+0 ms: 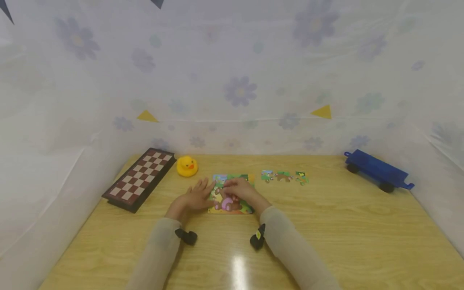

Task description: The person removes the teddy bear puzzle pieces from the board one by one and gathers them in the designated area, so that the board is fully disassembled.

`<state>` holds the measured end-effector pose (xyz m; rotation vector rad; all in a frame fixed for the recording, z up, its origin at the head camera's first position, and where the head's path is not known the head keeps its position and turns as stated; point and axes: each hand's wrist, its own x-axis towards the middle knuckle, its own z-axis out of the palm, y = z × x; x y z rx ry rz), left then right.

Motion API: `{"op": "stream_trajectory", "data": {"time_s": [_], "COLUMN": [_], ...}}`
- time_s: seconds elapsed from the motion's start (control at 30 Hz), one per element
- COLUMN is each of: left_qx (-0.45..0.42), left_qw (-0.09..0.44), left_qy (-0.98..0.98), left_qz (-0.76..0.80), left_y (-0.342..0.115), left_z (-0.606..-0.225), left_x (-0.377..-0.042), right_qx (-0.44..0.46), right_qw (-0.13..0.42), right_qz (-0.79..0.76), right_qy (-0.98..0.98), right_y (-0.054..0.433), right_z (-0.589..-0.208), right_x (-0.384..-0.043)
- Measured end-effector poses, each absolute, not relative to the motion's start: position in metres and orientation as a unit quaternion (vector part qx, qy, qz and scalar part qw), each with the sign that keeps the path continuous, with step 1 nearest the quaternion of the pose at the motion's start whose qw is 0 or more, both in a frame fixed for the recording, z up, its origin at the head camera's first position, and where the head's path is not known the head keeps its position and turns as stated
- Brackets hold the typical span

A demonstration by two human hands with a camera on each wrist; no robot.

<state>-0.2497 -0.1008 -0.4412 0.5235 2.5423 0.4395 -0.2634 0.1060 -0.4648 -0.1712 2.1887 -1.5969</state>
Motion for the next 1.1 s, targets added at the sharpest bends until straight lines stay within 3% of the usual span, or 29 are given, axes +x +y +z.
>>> {"op": "stream_trajectory", "data": {"time_s": [0.43,0.8,1.1], "left_qx": [0.194,0.191,0.191], "left_qw": [0.256,0.255,0.252], "left_qy": [0.934,0.934,0.936], "left_qz": [0.156,0.164,0.156], "left_y": [-0.1,-0.1014,-0.101], "left_z": [-0.4402,-0.4381,-0.4414], "left_x": [-0.2504,-0.2476,-0.2503], "right_qx": [-0.047,-0.064,-0.031], "right_qw": [0.185,0.208,0.19], "right_qz": [-0.613,-0.627,-0.629], "right_qy": [0.766,0.748,0.753], "right_y": [0.106,0.1074,0.101], "right_z": [-0.4668,-0.4706,-0.4671], "right_x": [-0.2631,-0.2628,-0.2615]}}
